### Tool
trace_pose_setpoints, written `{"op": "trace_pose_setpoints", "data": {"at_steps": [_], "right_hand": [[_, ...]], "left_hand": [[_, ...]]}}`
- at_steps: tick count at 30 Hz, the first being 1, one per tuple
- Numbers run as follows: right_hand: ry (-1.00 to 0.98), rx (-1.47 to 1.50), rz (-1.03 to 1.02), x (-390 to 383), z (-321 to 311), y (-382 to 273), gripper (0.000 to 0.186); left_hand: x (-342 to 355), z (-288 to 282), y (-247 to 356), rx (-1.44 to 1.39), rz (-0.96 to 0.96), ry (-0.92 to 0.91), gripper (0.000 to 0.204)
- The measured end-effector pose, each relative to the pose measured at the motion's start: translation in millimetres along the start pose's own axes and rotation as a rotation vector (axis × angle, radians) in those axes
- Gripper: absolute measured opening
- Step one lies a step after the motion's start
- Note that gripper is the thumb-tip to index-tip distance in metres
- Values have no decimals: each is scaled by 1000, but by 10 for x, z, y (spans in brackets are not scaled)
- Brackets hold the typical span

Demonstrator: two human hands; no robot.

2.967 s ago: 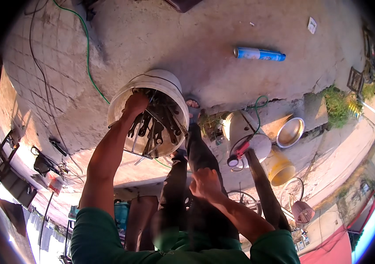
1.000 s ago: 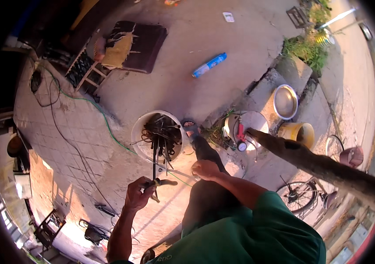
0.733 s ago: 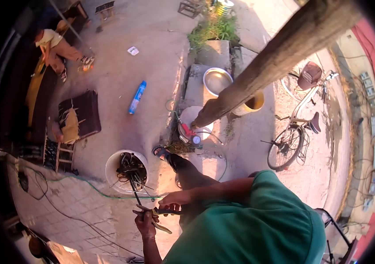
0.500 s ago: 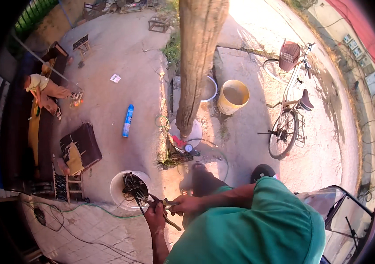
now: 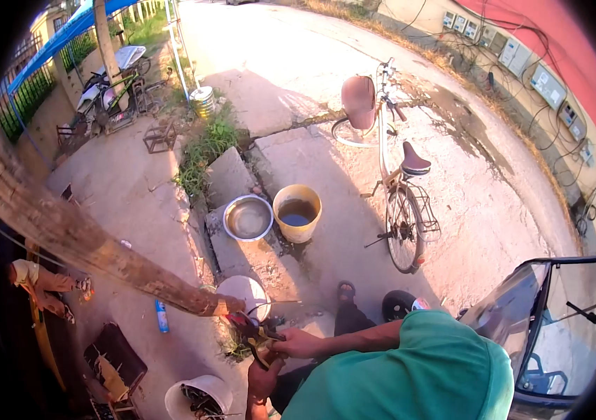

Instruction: The person selects components from a bucket and uses pliers, a screwdriver, a hammer, and a file to adjust and repair parts of a bicycle's handlebars and frame.

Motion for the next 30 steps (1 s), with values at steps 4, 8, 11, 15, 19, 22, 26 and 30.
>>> {"op": "trace_pose_setpoints", "data": {"at_steps": [4,8,11,15,19,22,26,30], "right_hand": [[9,-73,-64,22,-1367,270,42],[106,72,-138,105,-3098,795,32],[155,210,-12,-69,-3970,1465,30],[252,387,-114,-241,-5251,1618,30],[385,410,-140,-528,-6063,1542,31],[521,536,-124,-898,-6575,1416,32],[556,566,-110,-1056,-7141,1286,27],[595,365,-109,-1015,-7822,1060,37]], "left_hand": [[1063,847,209,104,94,-55,33],[2245,2060,628,27,153,-55,38],[2917,3019,1007,-50,-84,-119,37],[3605,4012,1907,71,-28,-311,33],[4368,4490,1937,149,-35,-463,33],[4655,4978,2361,189,29,-587,34],[5084,5356,2488,70,24,-714,48],[5687,5505,2697,-69,-101,-693,52]]}}
Point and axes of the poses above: each hand's wrist, its own x-axis towards the middle knuckle, its own z-axis out of the palm, y = z × x, the point moved 8 cm from there along x, towards the middle knuckle, and after that the axes turned 1 degree about -x, right-handed, at the moved point
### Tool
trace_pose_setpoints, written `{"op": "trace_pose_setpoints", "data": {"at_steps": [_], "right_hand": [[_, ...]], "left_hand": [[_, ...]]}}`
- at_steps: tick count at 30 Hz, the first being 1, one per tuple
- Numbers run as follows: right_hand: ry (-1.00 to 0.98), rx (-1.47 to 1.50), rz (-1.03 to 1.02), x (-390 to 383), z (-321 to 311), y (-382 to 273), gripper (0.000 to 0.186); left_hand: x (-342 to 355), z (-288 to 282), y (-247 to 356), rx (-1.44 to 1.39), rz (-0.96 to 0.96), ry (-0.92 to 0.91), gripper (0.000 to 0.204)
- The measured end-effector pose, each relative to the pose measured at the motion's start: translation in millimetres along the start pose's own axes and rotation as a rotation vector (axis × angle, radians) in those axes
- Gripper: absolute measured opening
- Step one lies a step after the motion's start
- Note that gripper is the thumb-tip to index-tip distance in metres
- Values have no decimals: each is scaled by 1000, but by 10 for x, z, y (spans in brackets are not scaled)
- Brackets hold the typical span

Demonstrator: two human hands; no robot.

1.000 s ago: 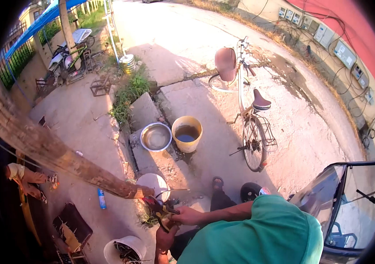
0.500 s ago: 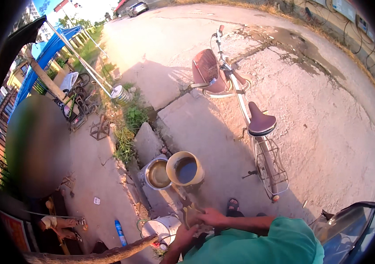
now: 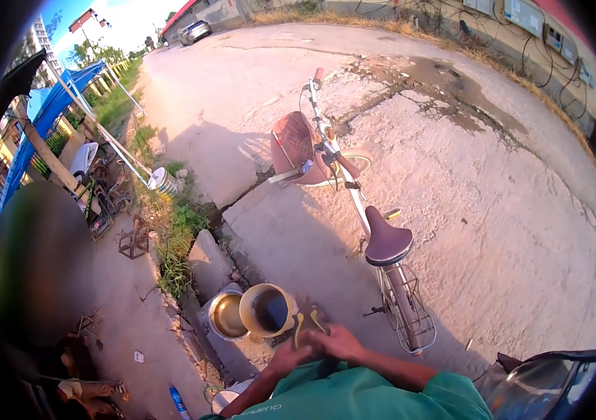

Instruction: The person selects components from a bucket and uses pliers, a screwdriver, a hammer, and a file to adjust and repair parts of a bicycle's handlebars and frame.

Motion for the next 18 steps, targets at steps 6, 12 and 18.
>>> {"op": "trace_pose_setpoints", "data": {"at_steps": [6,12,18], "right_hand": [[62,-488,-85,1047,-289,-805,53],[132,-535,-152,1855,-751,-1853,63],[352,-491,-303,2612,-1672,-2653,49]], "left_hand": [[712,-793,641,38,55,43,55],[1461,-1337,1600,-262,134,-154,56],[2206,-1416,2347,-442,161,-267,48]]}}
Point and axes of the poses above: each hand's wrist, its own x-axis towards the middle knuckle, its own z-axis out of the palm, y = z × x, the point moved 8 cm from there along x, towards the middle knuckle, and after that the axes turned 1 degree about -x, right-handed, at the moved point
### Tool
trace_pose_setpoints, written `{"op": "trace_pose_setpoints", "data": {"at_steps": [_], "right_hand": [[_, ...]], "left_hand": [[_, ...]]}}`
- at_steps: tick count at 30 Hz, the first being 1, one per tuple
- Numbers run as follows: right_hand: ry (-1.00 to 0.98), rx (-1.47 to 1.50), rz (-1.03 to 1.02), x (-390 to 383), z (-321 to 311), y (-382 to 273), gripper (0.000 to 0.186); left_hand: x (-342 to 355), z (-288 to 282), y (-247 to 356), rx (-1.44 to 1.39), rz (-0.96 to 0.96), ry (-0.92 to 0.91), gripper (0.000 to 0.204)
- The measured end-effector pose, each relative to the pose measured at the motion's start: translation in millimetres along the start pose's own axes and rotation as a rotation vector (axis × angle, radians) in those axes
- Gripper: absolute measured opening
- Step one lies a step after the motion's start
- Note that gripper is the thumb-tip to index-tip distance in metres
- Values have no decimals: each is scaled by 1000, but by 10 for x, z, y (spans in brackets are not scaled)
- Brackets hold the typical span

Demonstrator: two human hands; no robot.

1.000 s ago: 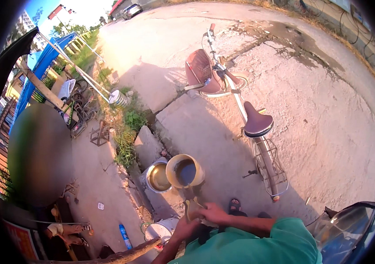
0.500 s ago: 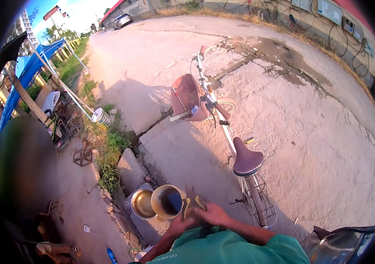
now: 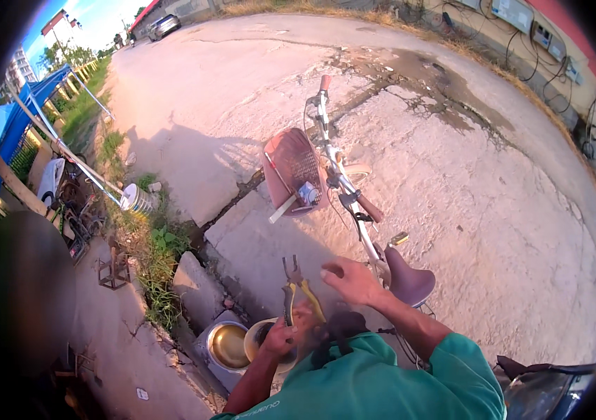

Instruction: The person selects components from a bucket and uses pliers, a screwdriver, a hammer, and a file to adjust and repair parts of a bicycle's handlebars and frame.

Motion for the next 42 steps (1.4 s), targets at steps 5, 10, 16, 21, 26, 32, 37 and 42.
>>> {"op": "trace_pose_setpoints", "data": {"at_steps": [5,10,16,21,26,32,37,42], "right_hand": [[129,231,51,1089,-500,181,44],[357,144,83,2201,-1215,373,50],[549,82,123,3528,-1906,645,62],[585,76,232,4340,-2171,841,74],[405,207,247,4854,-2034,752,68],[630,337,236,4982,-1931,1064,68],[583,443,192,5076,-1862,939,58],[627,551,152,5054,-1833,1096,62]], "left_hand": [[662,-490,123,-78,-94,-7,47],[1592,-824,545,-12,-37,-132,47],[2743,-1224,933,-40,-144,-97,44],[3596,-1278,1298,-36,-198,-91,46],[4176,-1347,1629,41,-263,-74,48],[4827,-1650,1749,128,-379,-58,44],[5177,-1836,1880,191,-358,-242,41],[5273,-1816,2140,188,-478,-288,40]]}}
Point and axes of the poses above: each hand's wrist, its own x-axis towards the middle knuckle, its own z-axis out of the palm, y = z × x, the point moved 8 cm from there along x, towards the middle knuckle, and after that the axes turned 1 degree about -x, right-handed, at the moved point
